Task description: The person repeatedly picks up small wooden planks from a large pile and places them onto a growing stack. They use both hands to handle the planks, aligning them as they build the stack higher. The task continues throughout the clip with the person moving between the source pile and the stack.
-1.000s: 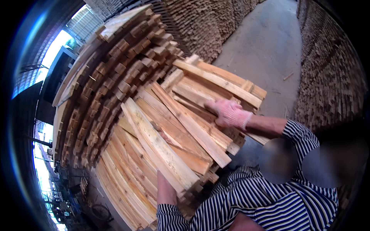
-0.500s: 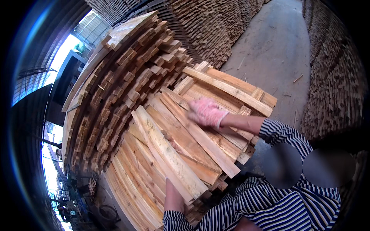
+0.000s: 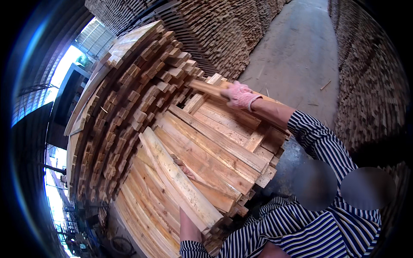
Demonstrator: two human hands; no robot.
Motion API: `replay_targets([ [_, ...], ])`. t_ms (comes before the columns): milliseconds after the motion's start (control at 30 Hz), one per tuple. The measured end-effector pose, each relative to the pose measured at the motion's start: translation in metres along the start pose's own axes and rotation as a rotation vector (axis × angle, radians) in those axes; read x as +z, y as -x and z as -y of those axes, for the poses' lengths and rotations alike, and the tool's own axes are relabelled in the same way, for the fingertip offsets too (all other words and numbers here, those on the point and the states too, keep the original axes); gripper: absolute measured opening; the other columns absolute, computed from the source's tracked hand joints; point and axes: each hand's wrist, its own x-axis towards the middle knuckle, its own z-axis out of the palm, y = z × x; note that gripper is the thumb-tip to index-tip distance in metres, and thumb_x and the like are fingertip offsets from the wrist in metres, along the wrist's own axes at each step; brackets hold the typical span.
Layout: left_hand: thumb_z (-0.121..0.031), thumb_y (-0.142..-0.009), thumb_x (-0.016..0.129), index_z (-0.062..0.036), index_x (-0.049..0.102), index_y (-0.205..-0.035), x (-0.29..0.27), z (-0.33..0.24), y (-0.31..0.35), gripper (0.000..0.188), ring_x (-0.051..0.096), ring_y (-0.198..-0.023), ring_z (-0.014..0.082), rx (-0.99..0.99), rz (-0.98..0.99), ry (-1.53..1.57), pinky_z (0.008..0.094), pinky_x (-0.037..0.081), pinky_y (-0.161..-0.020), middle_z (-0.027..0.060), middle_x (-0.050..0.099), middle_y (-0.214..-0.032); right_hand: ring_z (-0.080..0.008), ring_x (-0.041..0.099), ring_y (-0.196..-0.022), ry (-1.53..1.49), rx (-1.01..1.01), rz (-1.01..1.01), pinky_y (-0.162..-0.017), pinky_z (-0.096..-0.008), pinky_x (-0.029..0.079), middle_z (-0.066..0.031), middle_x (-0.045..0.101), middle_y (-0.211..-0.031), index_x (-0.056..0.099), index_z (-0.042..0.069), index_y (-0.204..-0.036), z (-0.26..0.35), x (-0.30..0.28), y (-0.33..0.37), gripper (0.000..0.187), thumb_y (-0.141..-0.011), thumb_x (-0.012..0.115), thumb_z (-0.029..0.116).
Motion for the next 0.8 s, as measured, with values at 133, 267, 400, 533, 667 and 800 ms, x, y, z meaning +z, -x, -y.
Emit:
replay_targets([
  [133,-0.041,-0.095,0.063,-0.0053,0.058,-0.135,-0.005,-0.002,0.004,0.054,0.058,-0.127,0.0244,0.020,-0.024,-0.001,0.0452,0.047,-0.110,0.0129,0.064,-0.133,-0.0407,0.062,-0.107,-0.263,0.080,-0.051,-0.085,-0.0509,0.053,-0.0216,0.060,-0.114,0.057,0.016,-0.125,0.000,0.019,0.006,0.045,-0.081,0.063,0.018],
  [267,-0.040,-0.095,0.063,-0.0053,0.058,-0.135,-0.005,-0.007,0.007,0.054,0.058,-0.127,0.0244,0.034,-0.027,-0.009,0.0454,0.047,-0.110,0.0130,0.064,-0.133,-0.0406,0.065,-0.098,-0.381,0.081,0.017,-0.083,-0.0506,0.054,-0.0211,0.062,-0.107,0.057,0.016,-0.123,0.038,0.025,0.014,0.039,-0.084,0.062,0.019],
  [400,-0.040,-0.095,0.064,-0.0052,0.058,-0.135,-0.003,-0.001,-0.010,0.054,0.058,-0.127,0.0245,0.008,0.019,0.017,0.0456,0.047,-0.110,0.0130,0.064,-0.133,-0.0371,0.067,-0.083,-0.420,-0.048,0.018,-0.077,-0.0492,0.055,-0.0212,0.062,-0.091,0.057,0.011,-0.122,0.090,0.050,0.009,0.036,-0.091,0.053,0.031],
  [533,-0.040,-0.095,0.064,-0.0052,0.058,-0.135,0.002,-0.004,-0.020,0.054,0.058,-0.127,0.0245,-0.066,0.116,0.088,0.0457,0.047,-0.110,0.0131,0.064,-0.132,-0.0391,0.067,-0.092,-0.284,-0.098,0.015,-0.079,-0.0504,0.054,-0.0256,0.065,-0.099,0.056,0.006,-0.129,0.098,0.050,0.007,0.051,-0.093,0.054,0.042],
  [667,-0.036,-0.096,0.064,-0.0035,0.059,-0.131,0.007,-0.002,-0.021,0.048,0.056,-0.129,0.0259,0.045,-0.047,-0.051,0.0476,0.048,-0.110,0.0150,0.061,-0.135,-0.0379,0.063,-0.114,-0.577,-0.175,0.130,-0.092,-0.0461,0.053,-0.0325,0.062,-0.119,0.049,-0.005,-0.137,0.181,-0.001,0.057,0.083,-0.093,0.051,0.065],
  [800,-0.029,-0.098,0.060,-0.0037,0.059,-0.128,0.047,0.017,-0.036,0.039,0.064,-0.112,0.0276,0.105,0.025,-0.189,0.0455,0.052,-0.103,0.0139,0.063,-0.126,-0.0393,0.054,-0.129,-0.803,-0.117,0.401,-0.111,-0.0408,0.041,-0.0347,0.052,-0.137,0.033,-0.006,-0.151,0.201,-0.042,0.087,0.106,-0.084,0.057,0.073],
])
